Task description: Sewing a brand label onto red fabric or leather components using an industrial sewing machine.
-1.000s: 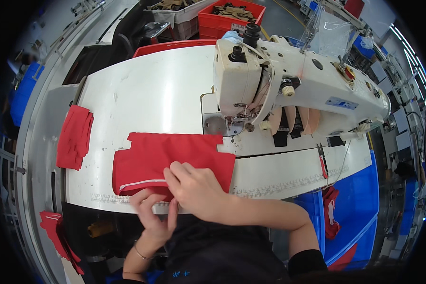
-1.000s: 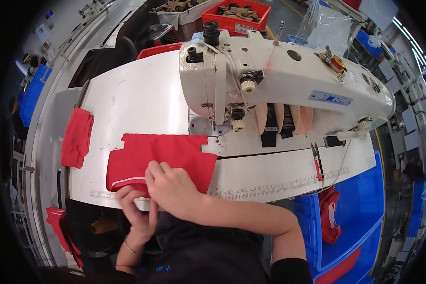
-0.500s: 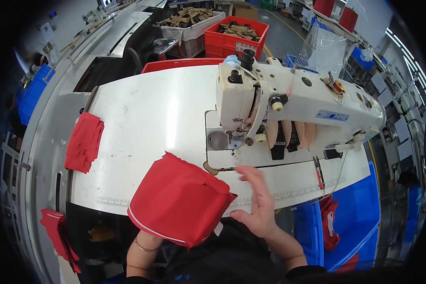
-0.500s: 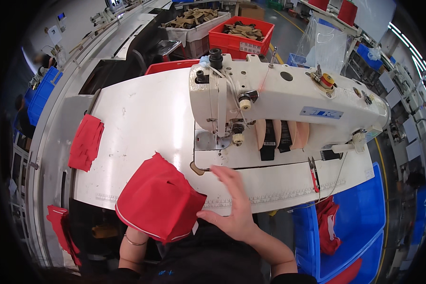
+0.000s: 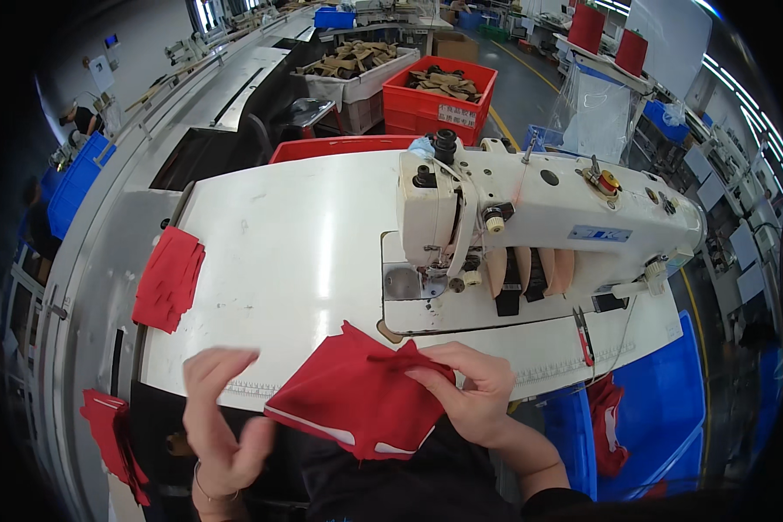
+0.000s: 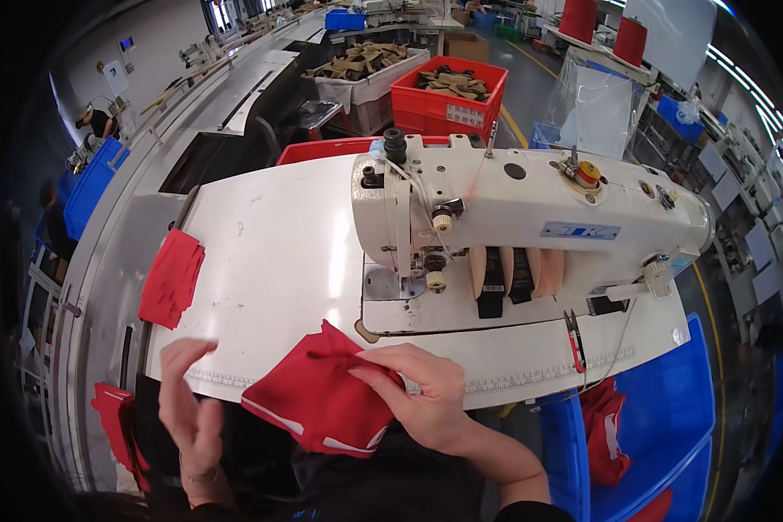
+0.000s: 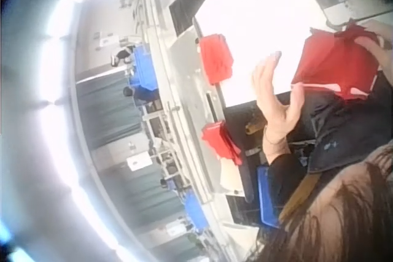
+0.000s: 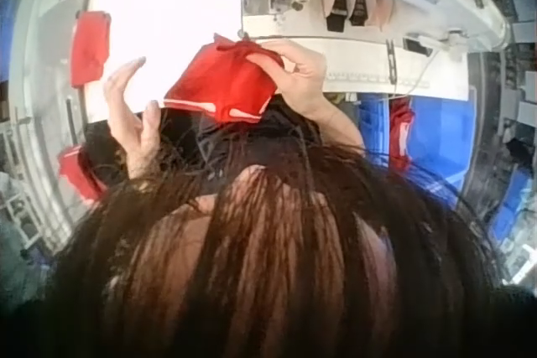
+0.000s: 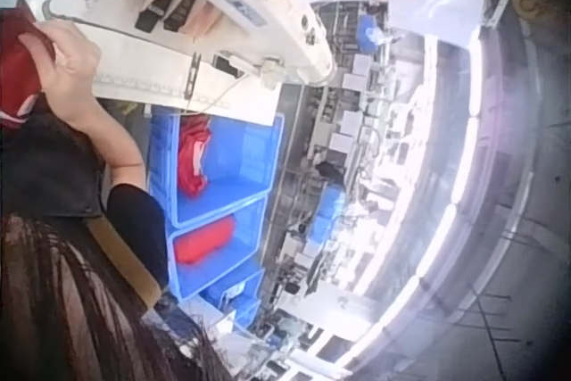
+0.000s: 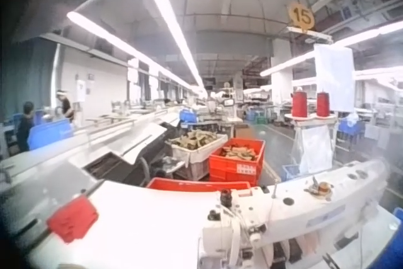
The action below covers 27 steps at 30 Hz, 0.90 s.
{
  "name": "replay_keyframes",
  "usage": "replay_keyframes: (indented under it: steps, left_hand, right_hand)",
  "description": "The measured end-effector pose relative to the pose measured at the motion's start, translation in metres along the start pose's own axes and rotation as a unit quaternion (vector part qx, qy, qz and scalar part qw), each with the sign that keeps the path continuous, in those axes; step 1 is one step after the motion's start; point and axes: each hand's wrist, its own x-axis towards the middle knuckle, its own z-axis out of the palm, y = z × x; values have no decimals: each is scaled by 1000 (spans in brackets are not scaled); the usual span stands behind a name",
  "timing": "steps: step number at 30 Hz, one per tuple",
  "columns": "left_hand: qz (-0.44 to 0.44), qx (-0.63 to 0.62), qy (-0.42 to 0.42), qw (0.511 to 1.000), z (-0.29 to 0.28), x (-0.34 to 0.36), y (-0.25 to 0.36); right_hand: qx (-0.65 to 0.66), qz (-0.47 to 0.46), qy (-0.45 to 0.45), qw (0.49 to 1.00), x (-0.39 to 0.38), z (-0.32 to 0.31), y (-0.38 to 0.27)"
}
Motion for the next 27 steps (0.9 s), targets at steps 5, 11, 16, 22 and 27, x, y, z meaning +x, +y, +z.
replay_keyframes:
  steps: [5, 11, 16, 22, 27]
  left_hand:
    - [-134, -290, -263, 910, 41, 41, -9]
    - [-195, -370, -234, 877, 53, 39, -7]
    - [-201, -369, -234, 876, 53, 39, -8]
    - [-153, -330, -214, 907, 51, 35, -11]
    - [-116, -309, -204, 922, 44, 31, -11]
  right_hand:
    - [18, -7, -49, 999, -3, 0, -15]
    - [24, 12, -40, 999, 2, -11, -22]
    - [9, 6, -52, 999, 3, -18, -24]
    - [8, 14, -58, 998, 1, -17, -31]
    - [-4, 3, -64, 998, -2, -13, -37]
